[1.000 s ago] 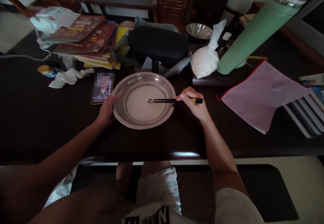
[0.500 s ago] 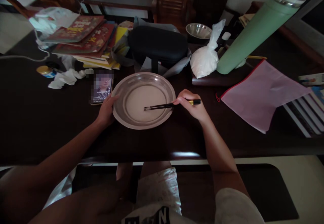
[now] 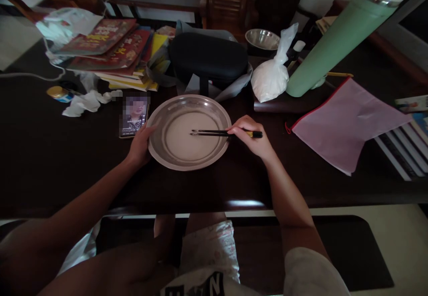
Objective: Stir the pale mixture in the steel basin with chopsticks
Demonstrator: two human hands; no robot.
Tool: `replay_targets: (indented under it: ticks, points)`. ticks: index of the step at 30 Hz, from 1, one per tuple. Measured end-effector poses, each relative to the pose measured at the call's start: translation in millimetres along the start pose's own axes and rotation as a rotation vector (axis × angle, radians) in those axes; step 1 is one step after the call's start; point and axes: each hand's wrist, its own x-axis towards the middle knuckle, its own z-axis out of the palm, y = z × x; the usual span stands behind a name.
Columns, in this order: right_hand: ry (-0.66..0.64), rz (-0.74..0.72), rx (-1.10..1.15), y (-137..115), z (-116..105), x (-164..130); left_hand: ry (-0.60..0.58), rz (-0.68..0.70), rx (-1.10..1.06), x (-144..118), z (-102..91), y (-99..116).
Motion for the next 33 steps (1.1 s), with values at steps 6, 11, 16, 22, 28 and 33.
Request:
replay_targets:
  ticks: [6,11,16,22,28,33]
  points:
    - [0.017,0.036,0.046,-0.4,-0.8,-0.6,-0.009,0.0,0.003,2.0,-0.6,-3.0]
    - [0.02,-0.003,-0.009,0.7,1.4,0.6,-0.025,0.016,-0.01,3.1,-1.5,-4.6]
    - [0.059,0.032,0.045,0.3,-1.2,-0.3,-0.006,-0.008,0.004,1.7,-0.6,-1.7]
    - [0.031,0.027,-0.004,0.5,0.1,0.5,-0.022,0.022,0.005,2.0,-0.6,-1.8]
    - [0.016,0.055,0.042,0.0,0.0,-0.2,-0.008,0.003,0.004,1.1,-0.2,-0.8]
    - [0.019,0.034,-0.01,-0.4,0.5,1.1,-0.004,0.0,0.01,1.2,0.1,-0.1]
